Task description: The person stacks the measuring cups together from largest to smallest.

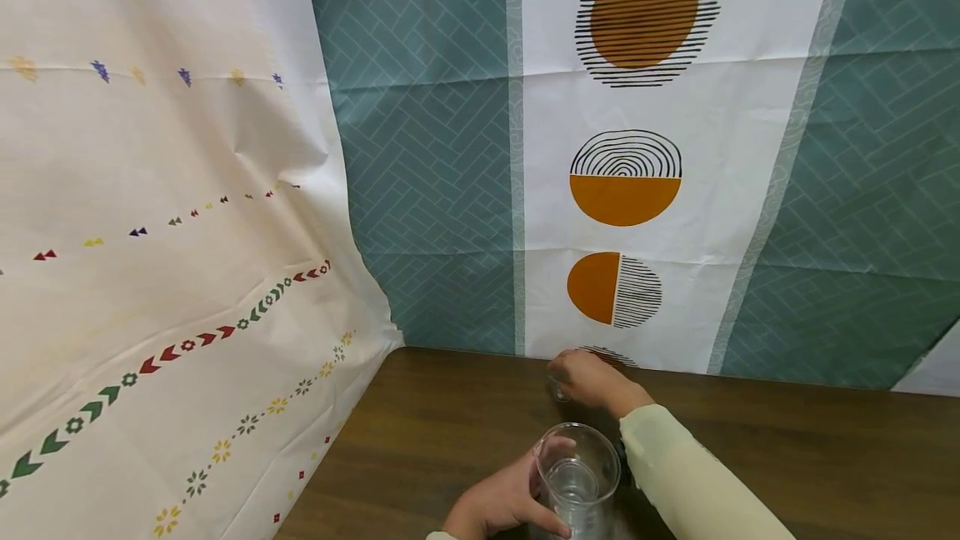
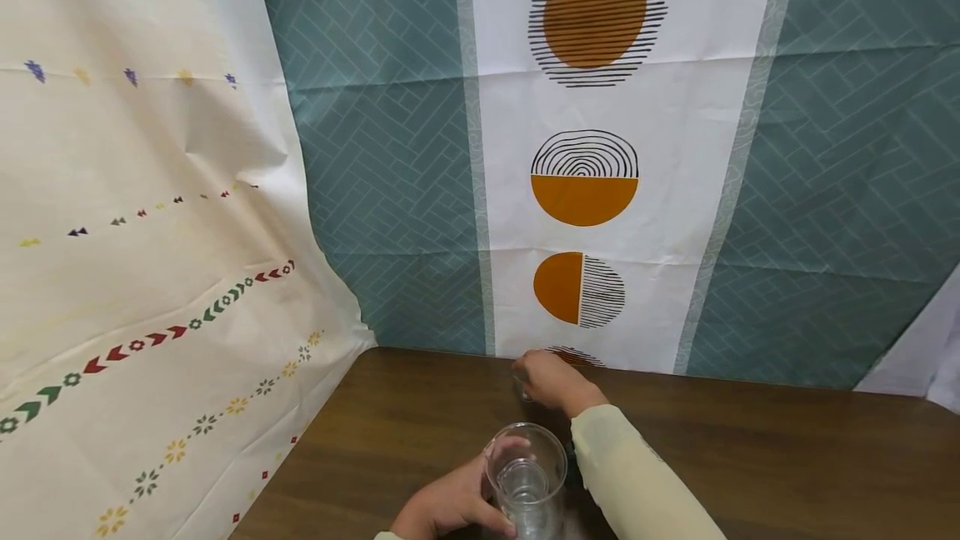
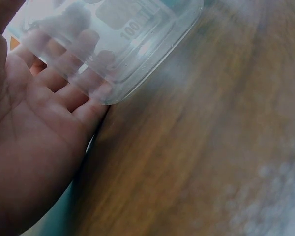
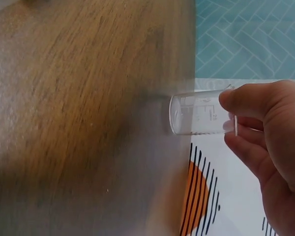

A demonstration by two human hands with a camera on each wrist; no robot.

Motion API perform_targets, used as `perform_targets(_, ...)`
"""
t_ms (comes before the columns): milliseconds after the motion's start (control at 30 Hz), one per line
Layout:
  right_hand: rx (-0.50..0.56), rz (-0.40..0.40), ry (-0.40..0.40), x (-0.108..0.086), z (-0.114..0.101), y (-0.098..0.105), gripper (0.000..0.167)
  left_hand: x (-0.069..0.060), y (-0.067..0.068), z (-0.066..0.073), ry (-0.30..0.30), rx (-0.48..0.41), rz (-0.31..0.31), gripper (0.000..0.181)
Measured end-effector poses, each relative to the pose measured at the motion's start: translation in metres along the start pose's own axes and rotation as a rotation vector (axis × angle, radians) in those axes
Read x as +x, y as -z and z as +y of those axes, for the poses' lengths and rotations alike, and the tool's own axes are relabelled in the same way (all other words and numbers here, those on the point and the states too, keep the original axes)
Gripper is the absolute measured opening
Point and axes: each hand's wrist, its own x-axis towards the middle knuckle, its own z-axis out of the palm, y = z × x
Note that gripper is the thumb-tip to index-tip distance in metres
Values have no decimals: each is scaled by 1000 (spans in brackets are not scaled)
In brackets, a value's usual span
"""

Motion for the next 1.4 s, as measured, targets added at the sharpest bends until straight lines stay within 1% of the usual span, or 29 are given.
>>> perform_targets(200, -4, 35, 23, -7, 0, 9, 30, 2, 0, 0, -4, 7, -14, 79)
perform_targets(367, 7, 27, 20, -13, -4, 16, 29, 1, 0, -1, 3, 16, -15, 78)
perform_targets(600, 1, 24, 12, -21, -9, 24, 30, -1, 0, -2, -9, 28, -9, 79)
perform_targets(767, -15, 39, 18, -27, -12, 29, 30, -2, -1, -2, 2, 13, 4, 79)
perform_targets(933, -41, 59, 49, -32, -15, 34, 30, -1, -2, -2, 6, -9, 10, 80)
perform_targets(1033, -35, 53, 39, -33, -18, 36, 30, -1, -1, -2, -2, -4, 10, 80)
perform_targets(1167, -33, 46, 14, -35, -22, 39, 31, -1, 0, -2, 3, 6, 8, 80)
perform_targets(1400, -49, 68, 24, -40, -30, 44, 31, 0, 2, -5, -3, 9, 5, 80)
